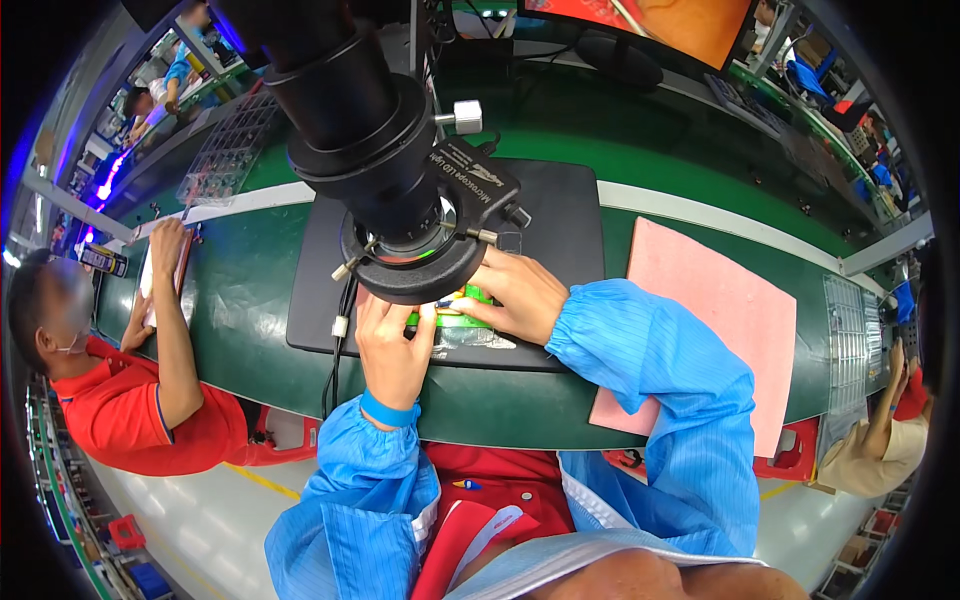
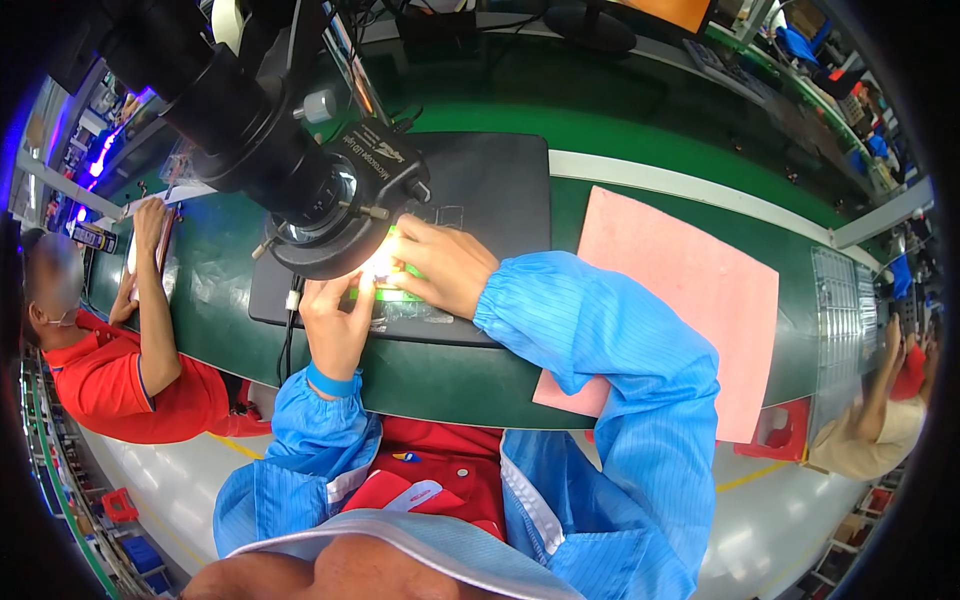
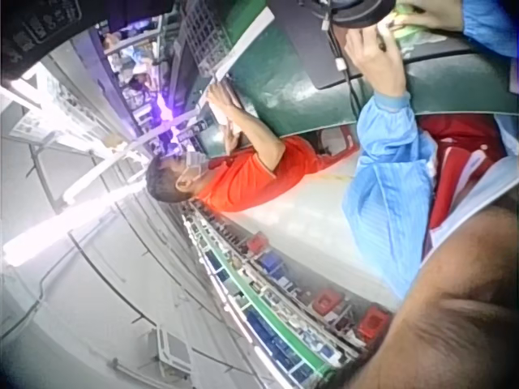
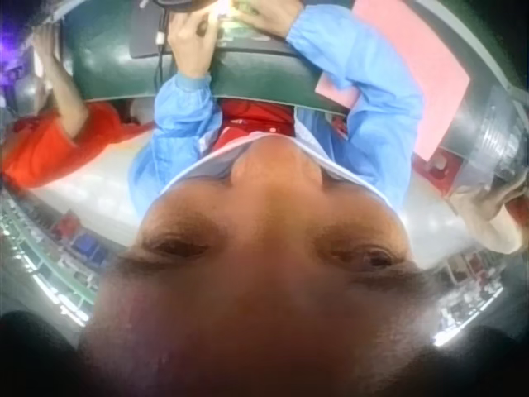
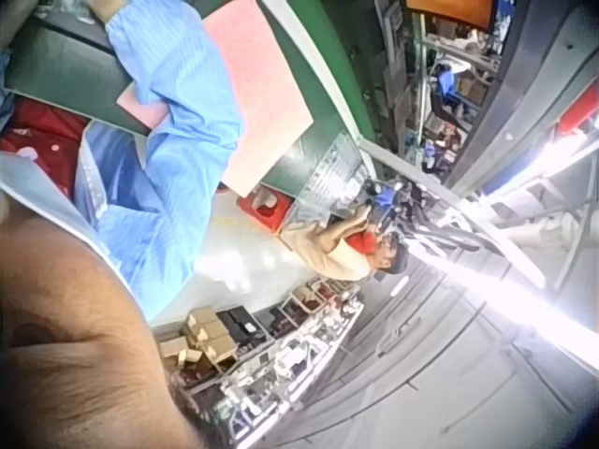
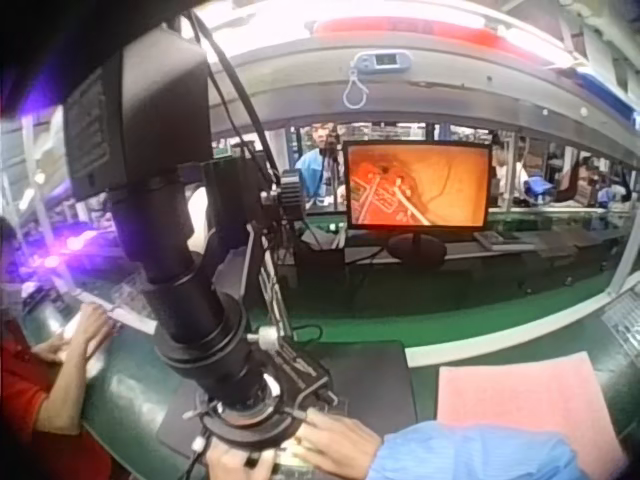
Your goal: Inspecting and assembling small electronic components on a circuit board using a microscope.
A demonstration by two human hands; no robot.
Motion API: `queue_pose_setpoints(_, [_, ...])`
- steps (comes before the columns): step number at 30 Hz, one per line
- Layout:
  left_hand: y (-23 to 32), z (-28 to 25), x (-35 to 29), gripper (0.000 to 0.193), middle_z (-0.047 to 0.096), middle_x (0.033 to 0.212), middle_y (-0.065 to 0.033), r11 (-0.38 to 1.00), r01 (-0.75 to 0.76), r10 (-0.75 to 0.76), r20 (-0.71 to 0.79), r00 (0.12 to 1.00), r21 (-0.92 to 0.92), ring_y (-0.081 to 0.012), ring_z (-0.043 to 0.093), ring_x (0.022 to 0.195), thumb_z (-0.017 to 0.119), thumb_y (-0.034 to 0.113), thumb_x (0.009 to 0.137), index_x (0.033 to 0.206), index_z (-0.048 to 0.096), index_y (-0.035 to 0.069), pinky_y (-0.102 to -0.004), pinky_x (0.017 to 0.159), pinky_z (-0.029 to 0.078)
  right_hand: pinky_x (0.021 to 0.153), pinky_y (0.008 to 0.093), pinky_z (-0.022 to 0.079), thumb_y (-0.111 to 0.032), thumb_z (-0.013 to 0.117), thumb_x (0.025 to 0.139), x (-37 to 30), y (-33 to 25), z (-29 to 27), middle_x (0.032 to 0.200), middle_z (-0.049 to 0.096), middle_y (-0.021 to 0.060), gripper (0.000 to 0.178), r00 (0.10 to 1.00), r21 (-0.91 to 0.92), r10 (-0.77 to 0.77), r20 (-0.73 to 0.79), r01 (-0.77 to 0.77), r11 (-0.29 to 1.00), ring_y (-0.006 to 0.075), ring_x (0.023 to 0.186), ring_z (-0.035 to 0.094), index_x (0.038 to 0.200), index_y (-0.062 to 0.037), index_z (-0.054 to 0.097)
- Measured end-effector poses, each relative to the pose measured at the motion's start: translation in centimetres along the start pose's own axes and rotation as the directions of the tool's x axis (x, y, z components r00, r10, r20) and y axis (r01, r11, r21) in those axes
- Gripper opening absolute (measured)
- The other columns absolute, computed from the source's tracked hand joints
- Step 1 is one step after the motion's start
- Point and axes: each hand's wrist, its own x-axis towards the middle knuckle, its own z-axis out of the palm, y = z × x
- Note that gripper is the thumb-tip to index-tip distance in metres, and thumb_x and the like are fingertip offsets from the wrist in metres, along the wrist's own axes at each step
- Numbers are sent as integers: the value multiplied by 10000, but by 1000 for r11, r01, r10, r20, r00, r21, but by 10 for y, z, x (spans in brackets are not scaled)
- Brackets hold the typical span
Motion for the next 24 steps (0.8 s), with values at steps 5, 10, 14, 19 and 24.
queue_pose_setpoints(5, [2,0,1,150,622,941,-126,1000,-2,1,18,1000,13,-325,589,872,662,28,778,928,658,24,-414,787,441,645,365,494,-87,663,817,2,3,-5,1019,552,135,341,997,77,36,62,-40,996,242,689,586,1150,-93,591])
queue_pose_setpoints(10, [4,0,6,157,618,930,-123,999,-32,32,9,999,32,-322,590,870,659,23,781,937,658,24,-418,780,441,638,436,461,-109,609,807,6,4,-7,945,504,124,167,999,68,32,20,-33,997,332,763,583,928,-42,514])
queue_pose_setpoints(14, [3,-1,8,156,616,921,-120,997,-50,50,0,999,52,-321,590,867,661,20,779,934,656,27,-420,763,441,640,439,463,-112,606,810,9,5,-6,942,504,128,169,1000,35,-14,-22,14,999,342,774,579,930,-36,514])
queue_pose_setpoints(19, [3,-2,7,156,609,915,-119,996,-78,79,-4,997,40,-323,588,862,659,24,778,933,645,28,-422,745,435,643,427,473,-135,614,822,6,3,-5,932,509,127,183,998,35,-31,-48,33,999,341,784,579,935,-31,514])
queue_pose_setpoints(24, [3,-2,2,120,595,900,-121,999,-2,1,35,999,32,-324,576,838,645,47,801,915,622,19,-423,733,426,685,395,493,-171,661,824,3,-1,-1,977,540,126,259,999,42,-9,-48,11,999,305,827,595,1018,-33,562])
